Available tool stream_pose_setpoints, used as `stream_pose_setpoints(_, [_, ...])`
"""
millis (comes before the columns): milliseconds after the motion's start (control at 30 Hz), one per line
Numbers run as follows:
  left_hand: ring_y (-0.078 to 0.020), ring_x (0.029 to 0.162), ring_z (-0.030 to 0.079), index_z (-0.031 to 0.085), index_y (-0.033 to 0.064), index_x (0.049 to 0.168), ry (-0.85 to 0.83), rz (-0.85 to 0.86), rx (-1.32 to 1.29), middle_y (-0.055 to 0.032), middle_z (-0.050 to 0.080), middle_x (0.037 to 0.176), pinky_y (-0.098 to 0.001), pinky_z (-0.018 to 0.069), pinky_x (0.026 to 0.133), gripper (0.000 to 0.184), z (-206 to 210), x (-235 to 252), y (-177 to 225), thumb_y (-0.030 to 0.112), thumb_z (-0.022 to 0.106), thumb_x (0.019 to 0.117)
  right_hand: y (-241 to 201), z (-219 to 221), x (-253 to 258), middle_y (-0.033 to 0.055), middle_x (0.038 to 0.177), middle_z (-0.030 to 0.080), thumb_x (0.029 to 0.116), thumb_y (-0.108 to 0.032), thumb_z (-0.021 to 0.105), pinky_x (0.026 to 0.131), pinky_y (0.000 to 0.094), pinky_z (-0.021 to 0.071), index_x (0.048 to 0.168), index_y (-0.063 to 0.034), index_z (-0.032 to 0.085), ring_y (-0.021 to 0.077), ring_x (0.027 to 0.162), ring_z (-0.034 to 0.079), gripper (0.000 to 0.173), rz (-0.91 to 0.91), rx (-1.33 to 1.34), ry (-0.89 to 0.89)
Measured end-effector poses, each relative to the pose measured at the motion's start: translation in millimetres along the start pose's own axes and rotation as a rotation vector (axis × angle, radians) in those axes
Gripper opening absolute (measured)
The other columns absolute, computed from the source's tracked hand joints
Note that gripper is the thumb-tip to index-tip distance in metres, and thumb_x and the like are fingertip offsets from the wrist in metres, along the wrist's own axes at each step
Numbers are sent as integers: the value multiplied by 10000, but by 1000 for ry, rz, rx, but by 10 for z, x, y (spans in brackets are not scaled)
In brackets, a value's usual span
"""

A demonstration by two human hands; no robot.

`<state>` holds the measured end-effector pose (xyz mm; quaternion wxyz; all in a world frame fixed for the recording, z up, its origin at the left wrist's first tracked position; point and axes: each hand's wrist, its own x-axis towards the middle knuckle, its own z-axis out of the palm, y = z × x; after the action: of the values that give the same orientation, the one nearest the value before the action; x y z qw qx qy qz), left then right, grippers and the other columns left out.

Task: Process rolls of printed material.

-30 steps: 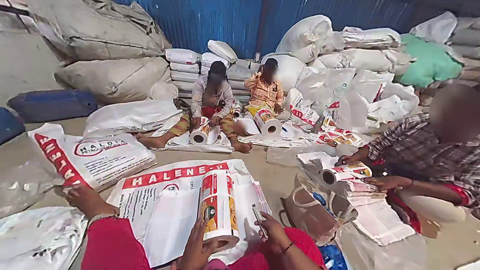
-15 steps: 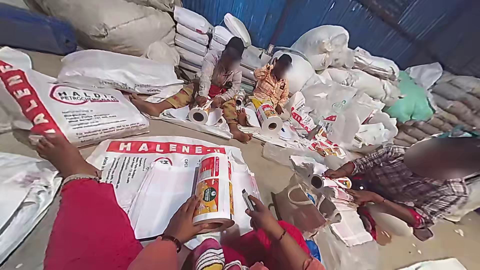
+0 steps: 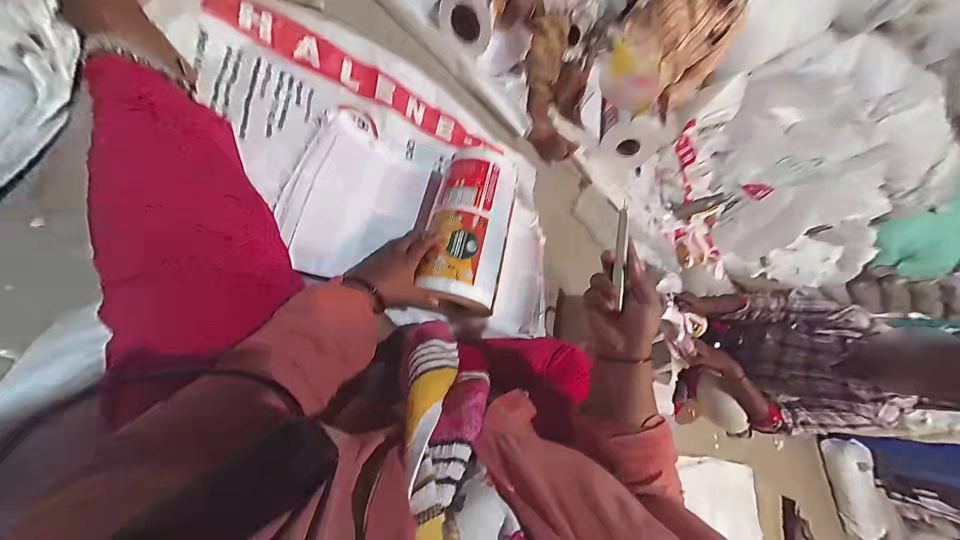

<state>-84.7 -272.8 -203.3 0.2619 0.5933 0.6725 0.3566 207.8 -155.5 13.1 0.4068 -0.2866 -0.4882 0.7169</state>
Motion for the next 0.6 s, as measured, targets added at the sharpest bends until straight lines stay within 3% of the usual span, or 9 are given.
stream_pose_setpoints(67, [-468,1424,434,324,167,1609,-24,7,-2,-264,329,1617,-641,404,1131,1260,17,39,-26,486,988,587,84,18,-22,39,1031,677,1061,-123,354,436,185,446,1555,-166,392,55,525,522,498,120,-533,42])
stream_pose_setpoints(167, [-478,1408,455,283,178,1622,-76,-4,38,-253,277,1646,-661,461,1062,1274,-7,100,27,471,988,603,386,83,-82,83,1022,712,1073,-143,492,457,281,513,1578,-175,405,121,537,584,514,380,-1047,-43])
stream_pose_setpoints(300, [-478,1408,454,260,215,1630,-94,-37,53,-216,254,1666,-668,470,1042,1288,-61,70,71,467,989,598,724,200,-205,100,1049,676,1089,-167,475,453,302,515,1600,-211,381,133,515,555,521,394,-1181,-189])
stream_pose_setpoints(400, [-478,1408,451,265,198,1625,-99,-26,52,-226,265,1656,-660,463,1053,1280,-68,75,86,449,991,600,715,275,-228,101,1040,692,1072,-146,511,459,315,513,1609,-194,357,138,522,563,560,348,-1270,-205])
stream_pose_setpoints(600, [-475,1413,444,249,239,1631,-112,-53,67,-203,255,1665,-680,465,1039,1292,-53,90,69,478,984,595,662,355,-180,89,1002,687,1083,-160,464,507,356,533,1616,-179,350,163,575,590,545,364,-1465,-260])
